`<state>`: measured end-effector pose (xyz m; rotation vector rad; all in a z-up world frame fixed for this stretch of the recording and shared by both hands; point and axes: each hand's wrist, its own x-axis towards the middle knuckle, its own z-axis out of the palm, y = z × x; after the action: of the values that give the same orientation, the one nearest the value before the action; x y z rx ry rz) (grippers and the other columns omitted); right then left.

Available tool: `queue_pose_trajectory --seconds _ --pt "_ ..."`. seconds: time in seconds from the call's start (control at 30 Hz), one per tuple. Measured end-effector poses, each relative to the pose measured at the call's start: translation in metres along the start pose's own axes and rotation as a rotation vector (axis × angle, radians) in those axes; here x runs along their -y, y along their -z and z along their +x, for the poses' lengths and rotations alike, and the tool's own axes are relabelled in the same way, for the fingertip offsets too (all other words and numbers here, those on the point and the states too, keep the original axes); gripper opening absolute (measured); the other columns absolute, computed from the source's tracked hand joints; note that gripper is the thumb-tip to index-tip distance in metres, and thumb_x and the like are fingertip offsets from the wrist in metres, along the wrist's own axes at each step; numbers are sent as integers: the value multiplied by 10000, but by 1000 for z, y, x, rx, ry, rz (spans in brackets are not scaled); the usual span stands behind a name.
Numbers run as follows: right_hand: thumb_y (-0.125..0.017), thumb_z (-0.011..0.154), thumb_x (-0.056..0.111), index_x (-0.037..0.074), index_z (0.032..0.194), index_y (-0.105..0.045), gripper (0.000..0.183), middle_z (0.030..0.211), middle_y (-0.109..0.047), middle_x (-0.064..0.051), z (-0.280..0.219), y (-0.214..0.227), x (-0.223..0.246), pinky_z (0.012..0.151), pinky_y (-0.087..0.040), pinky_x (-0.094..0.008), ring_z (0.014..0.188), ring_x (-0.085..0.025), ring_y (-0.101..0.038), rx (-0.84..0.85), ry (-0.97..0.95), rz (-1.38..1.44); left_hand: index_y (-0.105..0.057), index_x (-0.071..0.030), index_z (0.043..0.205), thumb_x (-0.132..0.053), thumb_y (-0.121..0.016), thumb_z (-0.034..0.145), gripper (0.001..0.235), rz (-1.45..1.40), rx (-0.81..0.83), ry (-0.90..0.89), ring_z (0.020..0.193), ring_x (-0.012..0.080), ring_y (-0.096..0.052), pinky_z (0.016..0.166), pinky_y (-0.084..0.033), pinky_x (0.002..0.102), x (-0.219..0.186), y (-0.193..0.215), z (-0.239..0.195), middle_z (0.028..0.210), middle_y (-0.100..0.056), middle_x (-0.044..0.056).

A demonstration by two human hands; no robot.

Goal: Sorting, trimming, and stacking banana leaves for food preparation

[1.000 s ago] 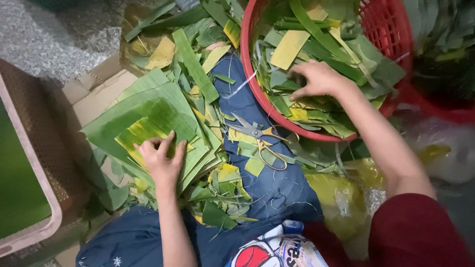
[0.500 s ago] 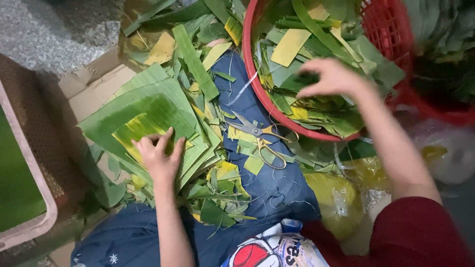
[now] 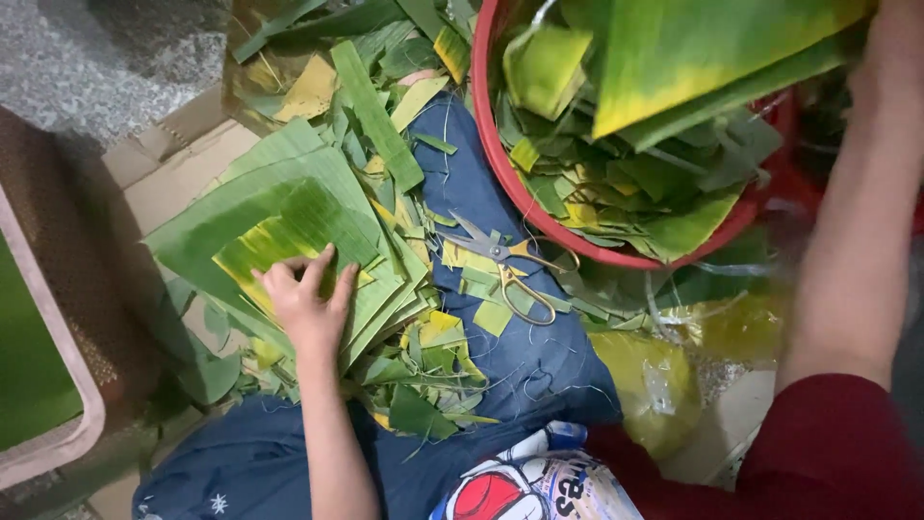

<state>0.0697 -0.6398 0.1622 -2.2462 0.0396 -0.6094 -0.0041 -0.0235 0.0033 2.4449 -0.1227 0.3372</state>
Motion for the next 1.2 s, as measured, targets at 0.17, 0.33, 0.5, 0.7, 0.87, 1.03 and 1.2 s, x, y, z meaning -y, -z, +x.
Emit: queue_pose_trajectory --seconds 0.17,0.33,0.5,0.7,0.87,1.03,1.2 --pt "-770 1009 -27 -2 1198 -736 194 1010 -760 -169 2 -5 -3 681 -636 -427 841 -287 -759 4 -50 -852 -786 -127 1175 -335 -871 840 403 0 -12 -16 936 269 -533 1218 -219 699 2 -2 -1 979 -509 97" --pt "-749 828 9 -24 1411 -629 596 1310 -573 -272 -17 -73 46 924 -457 -507 1114 -403 -549 427 -5 -766 -786 -113 1182 -312 -871 840 405 -10 7 3 947 268 -528 1234 -199 697 -1 -1 -1 979 -508 97" --pt "-750 849 299 30 1508 -523 746 1570 -469 -215 -27 -131 16 1165 -290 -582 1431 -401 -395 744 39 -849 -791 -123 1181 -332 -870 849 401 23 2 -3 942 261 -530 1231 -197 707 0 -2 -1 975 -512 90" --pt "-787 823 486 0 1475 -548 847 1551 -467 -239 -30 -157 -20 1093 -386 -597 1375 -435 -465 747 -78 -632 -786 -122 1188 -328 -862 839 412 24 -2 14 933 272 -534 1226 -207 700 -5 -1 2 974 -515 101" --pt "-659 1085 138 -81 1033 -726 235 822 -659 -185 -39 -147 -93 605 -431 -413 646 -296 -528 502 37 -462 -790 -138 1131 -361 -848 822 385 43 -21 10 964 273 -547 1170 -300 661 -2 -1 0 999 -576 101" --pt "-643 1258 -27 -108 890 -504 402 777 -420 -120 -39 -133 27 644 -287 -400 706 -221 -312 44 232 -235 -765 -110 1146 -331 -834 827 394 -1 -41 5 961 267 -538 1183 -244 690 -4 -1 2 995 -549 99" --pt "-423 1107 -113 -193 1432 -464 336 1446 -526 -333 -70 -204 237 1236 -458 -524 1380 -437 -534 145 706 190 -770 -87 1128 -325 -829 832 384 -8 -49 10 969 280 -531 1186 -239 684 -8 1 3 1000 -544 105"
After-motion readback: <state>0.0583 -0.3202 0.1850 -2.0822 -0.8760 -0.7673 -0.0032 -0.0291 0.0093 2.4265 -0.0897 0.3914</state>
